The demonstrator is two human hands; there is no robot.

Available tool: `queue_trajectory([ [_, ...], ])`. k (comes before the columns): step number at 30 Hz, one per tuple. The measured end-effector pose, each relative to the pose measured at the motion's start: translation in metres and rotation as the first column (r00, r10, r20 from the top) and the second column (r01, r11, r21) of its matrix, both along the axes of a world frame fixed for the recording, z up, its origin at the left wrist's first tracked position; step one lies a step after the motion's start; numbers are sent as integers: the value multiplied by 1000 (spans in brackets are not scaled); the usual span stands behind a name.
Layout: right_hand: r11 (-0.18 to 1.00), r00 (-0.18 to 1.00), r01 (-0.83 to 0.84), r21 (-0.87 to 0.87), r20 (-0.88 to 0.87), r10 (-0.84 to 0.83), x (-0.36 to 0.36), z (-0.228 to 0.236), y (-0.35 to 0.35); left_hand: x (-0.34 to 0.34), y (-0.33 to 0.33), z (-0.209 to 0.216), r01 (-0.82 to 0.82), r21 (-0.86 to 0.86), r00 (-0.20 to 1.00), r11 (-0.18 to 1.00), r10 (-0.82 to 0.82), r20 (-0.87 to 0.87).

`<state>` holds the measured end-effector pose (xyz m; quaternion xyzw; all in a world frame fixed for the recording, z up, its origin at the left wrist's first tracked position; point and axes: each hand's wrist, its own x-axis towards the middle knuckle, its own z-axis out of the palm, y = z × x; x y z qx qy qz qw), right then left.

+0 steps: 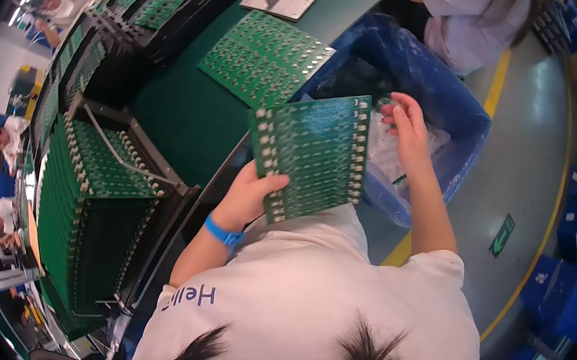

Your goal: Organizing and stacking printed circuit boards (PCBs) at an electronics factory workbench.

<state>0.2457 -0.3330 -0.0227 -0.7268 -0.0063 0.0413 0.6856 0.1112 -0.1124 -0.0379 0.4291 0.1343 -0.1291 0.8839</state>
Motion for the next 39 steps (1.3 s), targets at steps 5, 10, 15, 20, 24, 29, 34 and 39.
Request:
queue_trajectory([
  [5,787,971,79,-611,225,77,9,-27,-30,48,-36,-73,155,-107,972,982,-171,-160],
  [10,889,989,-128,-440,-121,83,3,-129,-59,59,-27,-111,262,-143,929,954,-290,-232],
  [15,880,977,-148,-451,-208,57,-1,-132,-45,63,-28,-122,247,399,962,883,-174,-209],
  [20,904,979,-183,-387,-155,132,1,-127,-40,104,-21,-124,-436,884,821,168,-328,468],
  [24,900,967,-201,-386,-224,120,-10,-124,-37,128,-11,-130,-283,931,857,232,-374,354],
  [29,824,986,-116,-554,36,164,-14,-123,-42,131,-11,-123,-239,938,860,252,-394,325],
  [34,663,955,-77,-744,137,264,-11,-121,-42,144,-6,-126,-308,940,721,144,-609,330],
  [39,594,990,-36,-804,51,128,-11,-114,-44,147,-7,-127,-333,924,679,189,-632,374],
])
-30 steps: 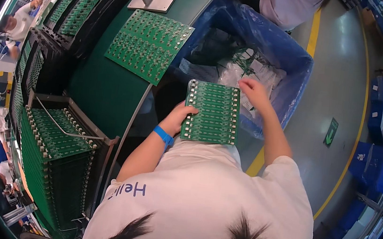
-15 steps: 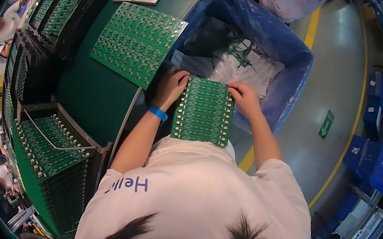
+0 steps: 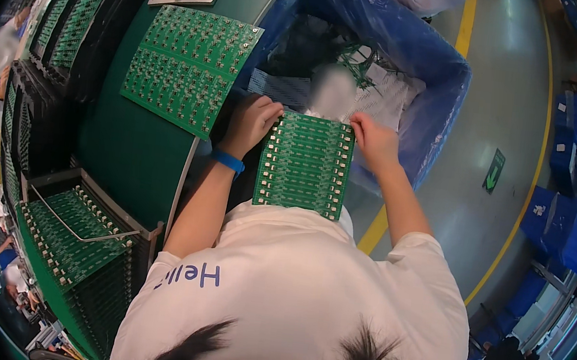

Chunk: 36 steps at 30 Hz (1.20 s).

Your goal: Organizing and stacking printed circuit boards (PCBs) at an electronics factory workbench.

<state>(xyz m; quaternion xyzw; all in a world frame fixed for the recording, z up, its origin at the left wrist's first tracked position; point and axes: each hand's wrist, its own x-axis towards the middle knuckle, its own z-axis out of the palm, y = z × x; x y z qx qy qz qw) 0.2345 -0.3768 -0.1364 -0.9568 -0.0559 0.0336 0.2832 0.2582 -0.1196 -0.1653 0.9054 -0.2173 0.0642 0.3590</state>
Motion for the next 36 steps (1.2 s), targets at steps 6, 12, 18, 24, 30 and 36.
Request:
queue_trajectory([
  [6,911,972,231,343,-40,-231,7,-2,2,11,-8,2,-101,-132,995,986,100,-13],
  [12,957,996,-25,290,-73,48,-7,2,-4,-13,-15,9,-321,-225,889,920,210,-406],
  [18,981,969,-193,-6,155,191,-14,2,-4,-23,-2,-1,-101,-153,986,983,78,-149],
  [24,985,994,24,172,-112,-5,-14,-3,2,-16,-4,7,-116,0,987,993,115,-114],
  [30,949,978,177,260,66,-200,-20,4,8,-18,1,4,-48,-37,998,998,46,-53],
  [36,963,977,-73,259,-177,121,-25,16,4,-13,-11,16,-290,-240,949,926,245,-200],
])
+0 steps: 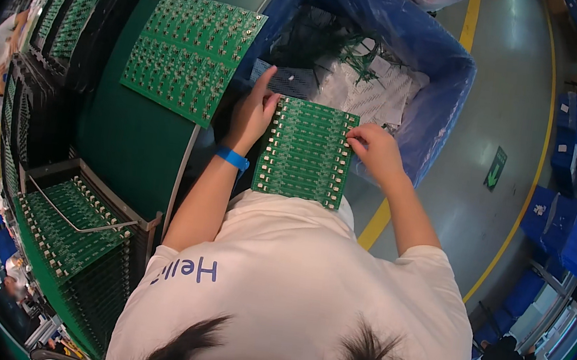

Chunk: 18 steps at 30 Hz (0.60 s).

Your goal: Organizing and stacking printed circuit boards (PCBs) at an electronics factory workbench.

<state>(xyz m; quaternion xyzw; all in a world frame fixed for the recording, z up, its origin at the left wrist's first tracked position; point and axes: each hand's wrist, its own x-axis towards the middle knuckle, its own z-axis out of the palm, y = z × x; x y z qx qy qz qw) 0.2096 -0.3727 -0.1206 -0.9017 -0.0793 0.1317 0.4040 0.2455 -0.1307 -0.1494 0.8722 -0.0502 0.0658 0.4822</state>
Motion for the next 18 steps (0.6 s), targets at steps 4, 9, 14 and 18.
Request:
queue_trajectory([
  [4,986,985,-70,-152,143,92,0,-1,2,-5,12,-6,173,-12,984,985,-174,-37],
  [9,976,967,-117,-185,203,155,3,-3,1,-11,17,-6,224,169,975,960,-222,-33],
  [14,941,891,327,87,304,-338,3,-14,0,-18,21,3,279,207,960,938,-270,-68],
  [18,997,999,44,-56,-10,-45,-2,6,-2,-15,20,8,263,285,965,922,-256,-64],
])
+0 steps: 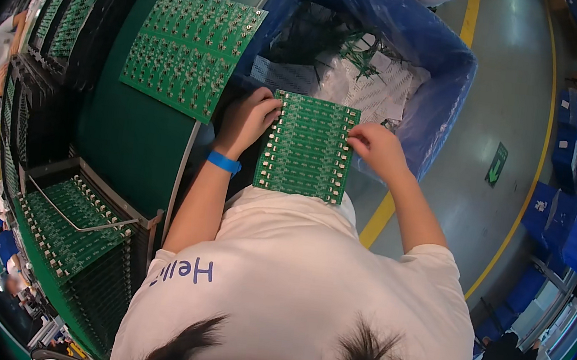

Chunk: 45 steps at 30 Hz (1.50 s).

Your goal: Organizing and stacking printed circuit boards (PCBs) at an electronics factory workbench.

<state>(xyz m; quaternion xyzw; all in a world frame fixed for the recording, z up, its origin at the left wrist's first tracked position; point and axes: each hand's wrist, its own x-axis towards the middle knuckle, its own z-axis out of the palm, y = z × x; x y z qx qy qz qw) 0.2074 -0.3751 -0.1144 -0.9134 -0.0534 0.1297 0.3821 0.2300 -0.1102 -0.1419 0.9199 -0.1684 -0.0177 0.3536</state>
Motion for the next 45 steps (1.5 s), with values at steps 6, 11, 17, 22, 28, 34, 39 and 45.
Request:
queue_trajectory([
  [6,955,964,-220,-200,106,244,-5,-6,3,3,-2,-14,2,1,999,1000,-2,43],
  [11,999,996,45,-5,-82,-45,-5,1,9,-3,2,-20,-125,-223,987,967,144,70],
  [17,812,890,414,411,4,-456,-4,-33,5,-8,2,-13,-203,-373,970,905,134,-203],
  [22,989,990,-141,-42,13,141,-14,2,7,-13,8,-8,57,-141,998,988,-59,-12],
  [28,950,959,-256,-180,75,273,-20,-5,7,-8,0,-13,43,-117,996,992,-34,83],
  [34,981,971,-92,-172,201,126,-9,-2,6,7,-10,-21,106,4,980,994,-105,172],
  [39,985,983,46,-164,182,-15,-3,-8,5,8,-17,-24,77,-61,964,995,-59,258],
  [45,956,961,261,132,-133,-244,0,-16,-10,8,-20,-24,32,-103,962,994,-3,272],
])
